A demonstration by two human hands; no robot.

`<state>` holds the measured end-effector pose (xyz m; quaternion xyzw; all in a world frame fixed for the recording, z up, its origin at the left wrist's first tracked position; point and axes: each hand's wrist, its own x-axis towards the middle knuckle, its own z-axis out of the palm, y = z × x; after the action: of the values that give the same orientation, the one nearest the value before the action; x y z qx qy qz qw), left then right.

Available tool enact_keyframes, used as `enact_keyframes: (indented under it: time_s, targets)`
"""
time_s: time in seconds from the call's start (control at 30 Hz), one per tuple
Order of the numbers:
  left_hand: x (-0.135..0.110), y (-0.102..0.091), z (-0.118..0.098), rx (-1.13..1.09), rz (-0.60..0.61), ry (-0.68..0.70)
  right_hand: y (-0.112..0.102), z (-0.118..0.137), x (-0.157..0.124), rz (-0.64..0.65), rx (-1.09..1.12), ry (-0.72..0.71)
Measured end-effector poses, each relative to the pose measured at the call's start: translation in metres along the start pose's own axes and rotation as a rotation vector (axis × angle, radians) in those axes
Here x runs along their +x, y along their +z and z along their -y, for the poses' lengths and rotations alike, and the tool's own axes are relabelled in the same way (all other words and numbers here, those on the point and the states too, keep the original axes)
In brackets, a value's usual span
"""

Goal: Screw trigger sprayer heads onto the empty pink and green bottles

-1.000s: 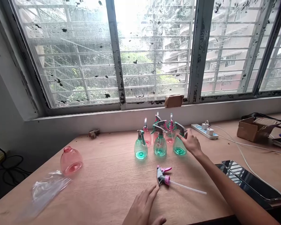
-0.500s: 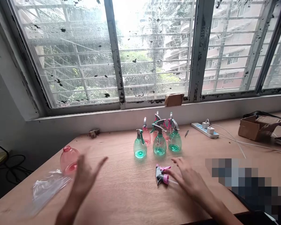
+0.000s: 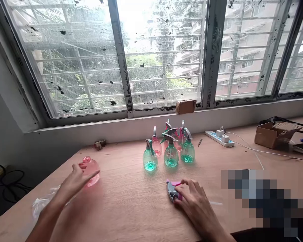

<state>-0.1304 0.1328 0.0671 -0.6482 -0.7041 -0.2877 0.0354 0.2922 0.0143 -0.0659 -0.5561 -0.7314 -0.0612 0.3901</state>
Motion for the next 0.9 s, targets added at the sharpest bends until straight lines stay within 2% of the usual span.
enact_keyframes:
  time_s: [0.07, 0.17, 0.23, 0.3, 0.33, 0.43, 0.53, 0.7, 0.9]
  targets:
    - [-0.023, 0.012, -0.028, -0.017, 0.021, 0.070, -0.004, 0.000, -0.004, -0.132, 0.035, -0.069]
    - [-0.079, 0.033, -0.078, -0.036, 0.004, 0.271, -0.008, -0.005, -0.013, -0.320, 0.221, -0.105]
    - [-0.119, 0.050, -0.109, -0.090, -0.055, 0.531, -0.009, -0.009, -0.019, -0.442, 0.363, -0.032]
    - [-0.152, 0.067, -0.132, -0.136, -0.080, 0.658, -0.008, -0.012, -0.021, -0.564, 0.487, 0.118]
    - [-0.164, 0.075, -0.140, -0.154, -0.104, 0.667, -0.008, -0.013, -0.021, -0.618, 0.544, 0.211]
    - [-0.181, 0.093, -0.145, -0.216, -0.115, 0.677, -0.009, -0.014, -0.015, -0.686, 0.748, 0.455]
    - [-0.179, 0.101, -0.135, -0.261, -0.119, 0.668, -0.015, -0.012, -0.006, -0.680, 1.009, 0.570]
    - [-0.172, 0.102, -0.123, -0.306, -0.076, 0.583, -0.025, -0.008, 0.004, -0.730, 1.298, 0.640]
    - [-0.176, 0.112, -0.122, -0.431, 0.077, 0.489, -0.024, -0.011, 0.001, -0.657, 1.307, 0.681]
